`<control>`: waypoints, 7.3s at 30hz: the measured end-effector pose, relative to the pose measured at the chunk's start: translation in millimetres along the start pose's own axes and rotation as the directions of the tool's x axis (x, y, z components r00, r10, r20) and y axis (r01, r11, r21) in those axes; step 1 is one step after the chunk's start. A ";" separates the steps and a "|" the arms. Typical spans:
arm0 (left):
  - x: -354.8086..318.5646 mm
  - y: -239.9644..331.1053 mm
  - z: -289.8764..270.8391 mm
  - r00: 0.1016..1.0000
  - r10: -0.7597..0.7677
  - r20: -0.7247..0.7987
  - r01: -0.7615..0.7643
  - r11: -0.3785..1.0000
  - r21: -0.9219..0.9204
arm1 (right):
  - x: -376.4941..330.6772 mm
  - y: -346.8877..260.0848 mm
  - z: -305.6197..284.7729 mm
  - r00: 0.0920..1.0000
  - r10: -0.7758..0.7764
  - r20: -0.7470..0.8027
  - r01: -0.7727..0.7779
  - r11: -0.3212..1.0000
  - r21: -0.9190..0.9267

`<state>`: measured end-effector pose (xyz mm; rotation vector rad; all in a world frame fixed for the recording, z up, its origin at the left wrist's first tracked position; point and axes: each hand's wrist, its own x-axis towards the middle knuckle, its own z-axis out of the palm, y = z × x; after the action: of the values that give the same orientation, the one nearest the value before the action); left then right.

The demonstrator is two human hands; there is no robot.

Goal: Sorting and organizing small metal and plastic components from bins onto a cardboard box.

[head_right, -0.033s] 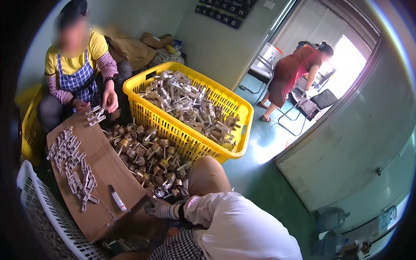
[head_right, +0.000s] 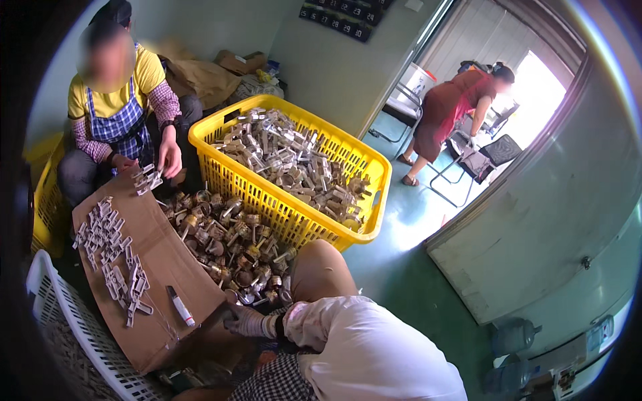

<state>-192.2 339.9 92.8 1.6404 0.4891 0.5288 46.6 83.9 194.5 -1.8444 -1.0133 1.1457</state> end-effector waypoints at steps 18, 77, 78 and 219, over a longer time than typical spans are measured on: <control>-287.0 180.3 -155.0 0.388 0.020 -0.921 0.791 0.506 0.345 | 17.2 36.8 9.2 0.982 -0.158 0.101 0.134 0.968 0.212; -3.3 257.6 -1.1 0.985 -0.057 -0.165 0.169 0.556 0.814 | 21.7 40.7 19.5 0.989 -0.149 0.019 0.135 0.935 0.329; -12.5 246.3 -0.7 0.991 -0.057 -0.119 0.132 0.453 0.882 | 20.5 39.3 19.5 0.981 -0.191 -0.020 0.191 0.954 0.231; 13.2 103.5 238.1 0.716 -0.576 -0.394 0.410 0.804 -0.430 | -71.8 -40.5 -40.9 0.747 -0.205 0.633 0.315 0.947 -0.065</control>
<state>-38.0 145.1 169.4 0.9745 1.1523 0.5878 53.7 30.3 268.9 -1.3804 -1.7318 1.5696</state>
